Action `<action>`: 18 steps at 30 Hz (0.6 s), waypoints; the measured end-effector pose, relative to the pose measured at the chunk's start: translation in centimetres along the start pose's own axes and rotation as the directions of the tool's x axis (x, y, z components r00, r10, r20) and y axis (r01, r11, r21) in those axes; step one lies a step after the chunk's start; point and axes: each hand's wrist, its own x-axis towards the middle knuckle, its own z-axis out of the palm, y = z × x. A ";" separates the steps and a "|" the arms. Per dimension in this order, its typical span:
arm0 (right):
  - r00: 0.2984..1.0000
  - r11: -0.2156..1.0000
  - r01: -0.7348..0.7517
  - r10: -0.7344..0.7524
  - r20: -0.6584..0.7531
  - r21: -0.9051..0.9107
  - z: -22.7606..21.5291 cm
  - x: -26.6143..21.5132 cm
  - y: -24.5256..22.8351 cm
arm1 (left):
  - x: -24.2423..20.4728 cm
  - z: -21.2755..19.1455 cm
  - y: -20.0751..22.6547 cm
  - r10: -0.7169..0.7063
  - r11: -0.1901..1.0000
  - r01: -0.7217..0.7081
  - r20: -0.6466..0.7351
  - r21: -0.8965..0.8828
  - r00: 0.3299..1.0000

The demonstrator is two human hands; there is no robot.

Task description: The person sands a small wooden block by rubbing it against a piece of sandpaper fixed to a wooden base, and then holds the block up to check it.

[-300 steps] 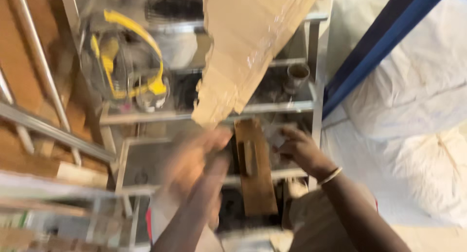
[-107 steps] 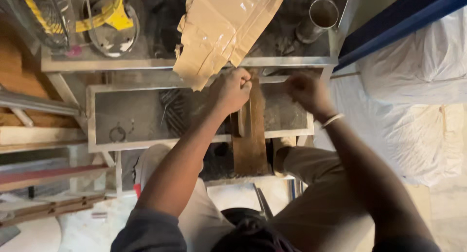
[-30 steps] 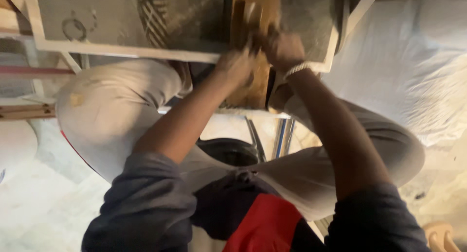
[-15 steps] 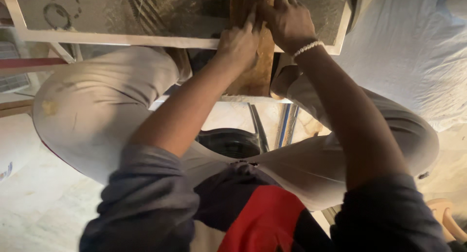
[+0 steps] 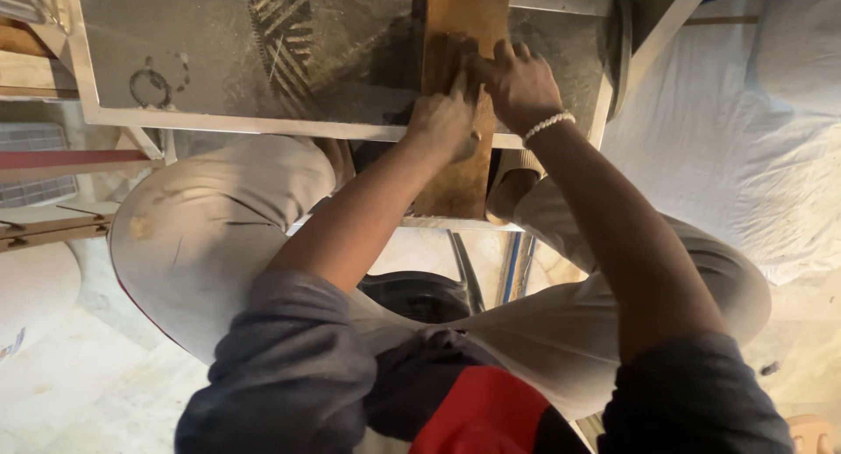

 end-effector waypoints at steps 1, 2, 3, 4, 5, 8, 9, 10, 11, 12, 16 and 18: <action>0.999 0.999 0.035 -0.036 0.039 0.011 0.1 -0.5 -0.1 | -0.1 1.5 0.2 0.019 0.997 -0.007 -0.162 0.072 0.987; 0.994 0.997 0.070 -0.072 0.078 0.024 0.1 -1.8 -0.7 | -1.0 3.5 0.7 0.048 0.990 -0.003 -0.318 0.142 0.947; 0.988 0.994 0.105 -0.107 0.110 0.025 0.1 -2.8 -0.9 | -1.2 4.7 1.0 0.091 0.977 0.014 -0.476 0.212 0.875; 0.988 0.987 0.098 -0.113 0.109 0.129 0.0 -4.9 -2.0 | -3.1 6.4 1.5 -0.012 0.998 -0.020 -0.457 -0.064 0.890; 0.986 0.967 0.098 -0.126 0.109 0.235 -0.1 -6.2 -2.8 | -4.8 7.3 2.0 -0.109 0.939 -0.040 -0.408 -0.341 0.906; 0.985 0.984 0.167 -0.170 0.041 0.062 0.5 -5.1 -1.7 | -4.2 5.4 2.2 -0.168 0.932 0.067 -0.258 -0.357 0.951; 0.991 0.989 0.133 -0.134 0.018 0.059 0.5 -3.8 -0.9 | -3.0 3.7 1.9 -0.185 0.919 0.146 -0.074 -0.367 0.980; 0.995 0.994 0.099 -0.098 -0.005 0.056 0.4 -2.0 0.1 | -0.9 1.5 1.2 -0.195 0.904 0.224 0.113 -0.363 0.974; 0.998 0.995 0.067 -0.065 -0.024 0.075 0.3 -1.0 0.7 | 0.6 -0.3 0.5 -0.118 0.978 0.123 0.041 -0.171 0.992; 0.999 0.995 0.036 -0.032 -0.043 0.094 0.0 0.0 1.1 | 1.2 -1.2 0.2 -0.024 0.999 0.024 -0.013 0.035 1.000; 0.997 0.995 0.047 -0.052 0.049 0.089 -0.9 -1.5 -0.5 | -0.7 2.6 0.1 0.052 0.998 -0.055 -0.247 -0.004 0.968; 0.989 0.975 0.063 -0.090 0.119 0.212 -1.2 -4.8 -2.4 | -3.6 7.5 1.5 0.090 0.995 -0.100 -0.416 -0.003 0.905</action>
